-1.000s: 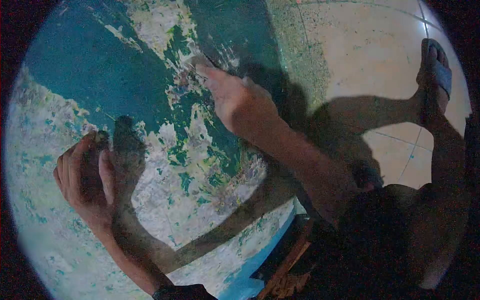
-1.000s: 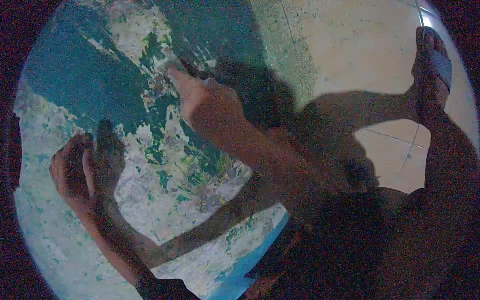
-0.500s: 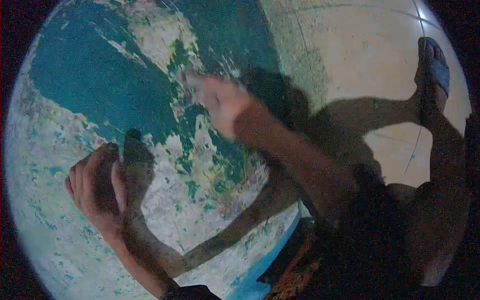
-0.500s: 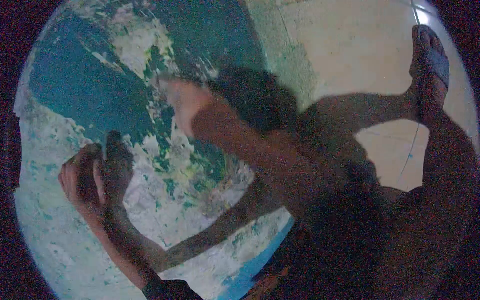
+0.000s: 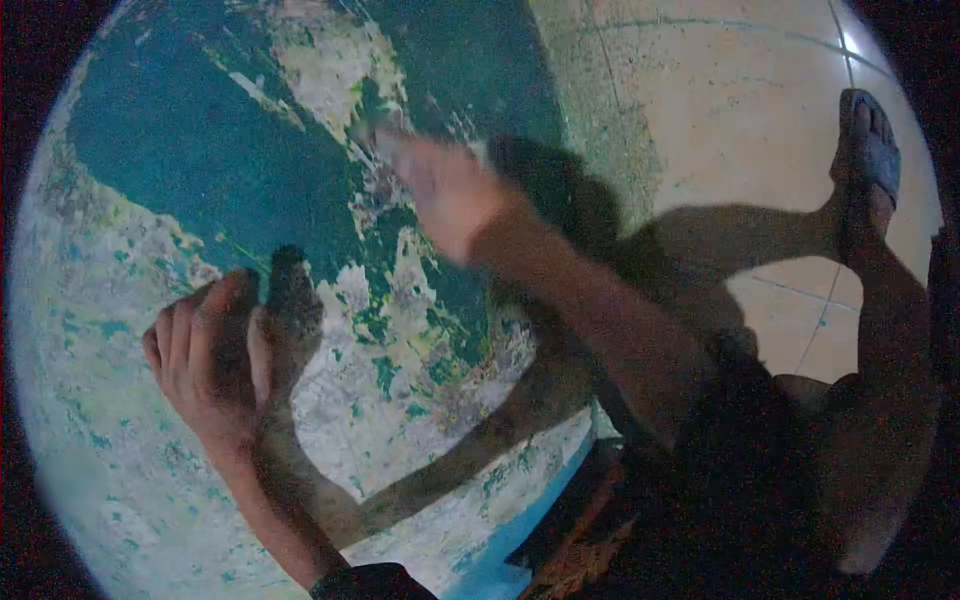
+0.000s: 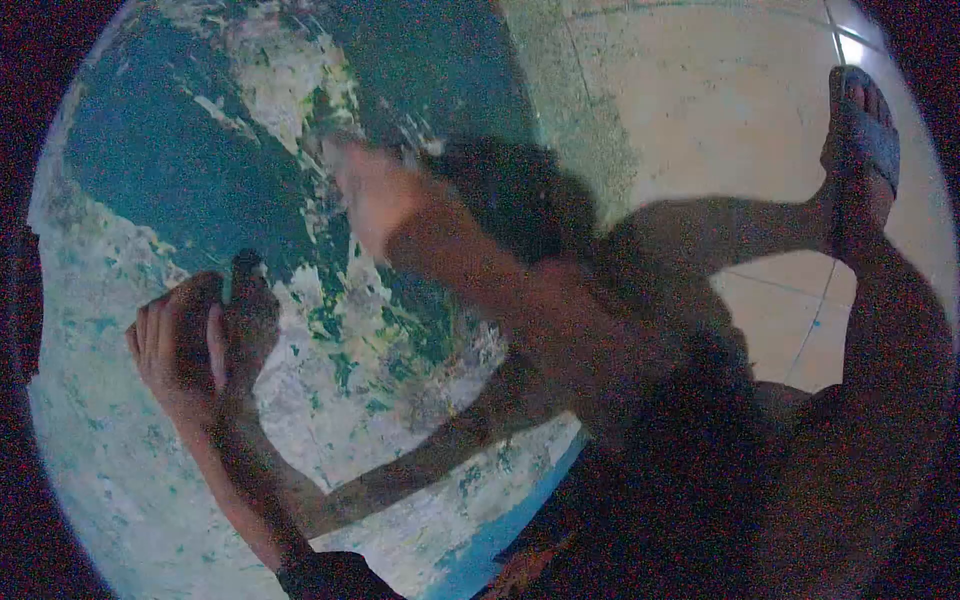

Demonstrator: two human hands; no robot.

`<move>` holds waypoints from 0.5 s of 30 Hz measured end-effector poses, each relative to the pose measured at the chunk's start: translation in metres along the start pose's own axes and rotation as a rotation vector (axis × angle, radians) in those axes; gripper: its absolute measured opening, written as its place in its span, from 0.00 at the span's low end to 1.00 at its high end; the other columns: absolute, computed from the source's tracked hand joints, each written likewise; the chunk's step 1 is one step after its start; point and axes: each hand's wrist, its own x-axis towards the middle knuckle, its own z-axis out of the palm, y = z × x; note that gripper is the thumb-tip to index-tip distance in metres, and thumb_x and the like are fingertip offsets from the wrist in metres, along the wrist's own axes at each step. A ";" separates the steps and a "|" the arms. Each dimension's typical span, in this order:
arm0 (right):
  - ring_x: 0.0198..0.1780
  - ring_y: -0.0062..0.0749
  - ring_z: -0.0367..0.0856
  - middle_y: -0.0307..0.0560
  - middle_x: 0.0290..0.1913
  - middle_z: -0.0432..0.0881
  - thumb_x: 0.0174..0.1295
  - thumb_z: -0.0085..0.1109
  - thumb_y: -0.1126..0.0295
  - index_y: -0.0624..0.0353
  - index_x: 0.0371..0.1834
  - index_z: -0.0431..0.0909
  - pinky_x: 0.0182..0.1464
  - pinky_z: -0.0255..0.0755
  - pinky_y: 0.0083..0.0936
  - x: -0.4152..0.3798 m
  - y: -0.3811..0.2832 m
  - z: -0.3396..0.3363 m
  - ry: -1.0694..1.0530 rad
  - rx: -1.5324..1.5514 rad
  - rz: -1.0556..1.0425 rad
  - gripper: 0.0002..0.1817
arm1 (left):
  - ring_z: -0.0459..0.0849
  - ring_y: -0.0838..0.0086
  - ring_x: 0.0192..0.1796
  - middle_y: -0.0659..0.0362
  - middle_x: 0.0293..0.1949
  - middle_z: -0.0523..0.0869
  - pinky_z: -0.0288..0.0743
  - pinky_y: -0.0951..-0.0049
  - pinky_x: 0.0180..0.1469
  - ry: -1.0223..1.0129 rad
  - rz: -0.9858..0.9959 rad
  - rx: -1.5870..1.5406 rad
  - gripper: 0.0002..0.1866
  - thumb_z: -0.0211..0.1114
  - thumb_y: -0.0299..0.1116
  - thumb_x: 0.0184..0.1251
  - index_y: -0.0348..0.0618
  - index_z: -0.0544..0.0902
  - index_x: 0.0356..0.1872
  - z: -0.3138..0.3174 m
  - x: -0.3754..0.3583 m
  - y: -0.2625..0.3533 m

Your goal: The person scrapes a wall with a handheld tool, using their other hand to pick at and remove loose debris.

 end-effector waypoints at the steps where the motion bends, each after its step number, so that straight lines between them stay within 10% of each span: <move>1: 0.46 0.49 0.88 0.60 0.49 0.86 0.76 0.50 0.71 0.57 0.69 0.75 0.50 0.82 0.39 -0.034 -0.022 0.007 0.058 -0.207 -0.060 0.20 | 0.85 0.61 0.48 0.58 0.46 0.90 0.71 0.61 0.57 0.027 -0.015 -0.029 0.16 0.70 0.37 0.65 0.46 0.88 0.52 0.001 0.002 0.000; 8: 0.46 0.52 0.88 0.59 0.63 0.82 0.75 0.50 0.71 0.61 0.72 0.72 0.49 0.84 0.40 -0.018 -0.058 -0.012 0.049 -0.555 0.187 0.23 | 0.85 0.61 0.48 0.58 0.44 0.90 0.71 0.61 0.57 0.044 -0.015 -0.086 0.16 0.71 0.37 0.64 0.45 0.88 0.52 0.001 0.002 0.000; 12: 0.38 0.56 0.89 0.59 0.36 0.87 0.70 0.51 0.67 0.48 0.66 0.78 0.43 0.84 0.51 -0.038 -0.014 0.002 0.212 -0.542 -0.142 0.22 | 0.86 0.60 0.47 0.57 0.43 0.90 0.71 0.61 0.58 0.093 -0.026 -0.122 0.16 0.70 0.37 0.65 0.45 0.88 0.52 0.005 0.001 0.004; 15: 0.43 0.55 0.89 0.58 0.46 0.85 0.70 0.49 0.68 0.51 0.69 0.75 0.47 0.83 0.49 -0.020 -0.011 -0.010 0.156 -0.357 -0.053 0.23 | 0.86 0.60 0.48 0.57 0.44 0.90 0.71 0.60 0.58 0.040 -0.043 -0.075 0.16 0.69 0.37 0.66 0.44 0.88 0.52 0.002 0.001 0.008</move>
